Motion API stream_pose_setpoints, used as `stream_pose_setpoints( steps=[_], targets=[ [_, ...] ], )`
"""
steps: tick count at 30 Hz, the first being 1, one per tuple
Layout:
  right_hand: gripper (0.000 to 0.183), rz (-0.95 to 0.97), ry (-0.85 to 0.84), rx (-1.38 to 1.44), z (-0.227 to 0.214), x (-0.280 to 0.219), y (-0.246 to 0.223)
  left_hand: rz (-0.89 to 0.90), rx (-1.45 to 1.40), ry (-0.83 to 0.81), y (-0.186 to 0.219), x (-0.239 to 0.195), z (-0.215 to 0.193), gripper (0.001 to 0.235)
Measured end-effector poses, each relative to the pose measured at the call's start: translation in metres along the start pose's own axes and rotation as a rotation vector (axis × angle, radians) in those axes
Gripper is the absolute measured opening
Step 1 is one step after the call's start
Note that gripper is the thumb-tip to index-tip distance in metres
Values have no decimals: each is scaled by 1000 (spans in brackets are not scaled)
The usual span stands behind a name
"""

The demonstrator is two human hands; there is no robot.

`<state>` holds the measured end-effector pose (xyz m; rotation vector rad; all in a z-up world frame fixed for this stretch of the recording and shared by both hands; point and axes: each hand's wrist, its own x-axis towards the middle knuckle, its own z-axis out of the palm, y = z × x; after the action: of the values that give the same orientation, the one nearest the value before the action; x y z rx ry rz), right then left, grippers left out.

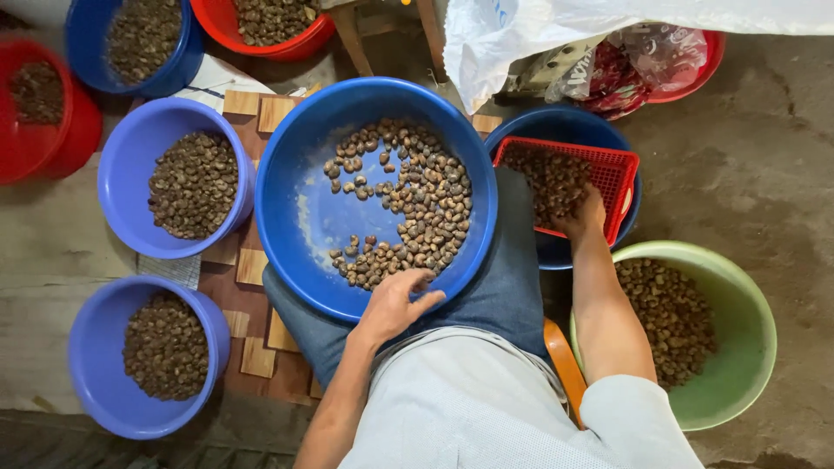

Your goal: The person sits with a large blue basin on their lap and sorts snails by hand. They pick up snails, separate them, and transfer some into a red basket and other nearby bowls.

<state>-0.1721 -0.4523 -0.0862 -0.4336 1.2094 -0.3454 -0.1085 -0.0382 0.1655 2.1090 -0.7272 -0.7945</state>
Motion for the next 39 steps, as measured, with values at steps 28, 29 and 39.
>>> stream_pose_setpoints(
  steps=[28,29,39],
  targets=[
    [32,-637,-63,-492,52,-102,39,223,440,62,-7,6,52,34],
    [37,-780,-21,-598,58,-119,35,232,419,77,-4,6,53,34],
    [17,-1368,-337,-644,112,-195,21,318,316,68,-16,15,45,39]
  ],
)
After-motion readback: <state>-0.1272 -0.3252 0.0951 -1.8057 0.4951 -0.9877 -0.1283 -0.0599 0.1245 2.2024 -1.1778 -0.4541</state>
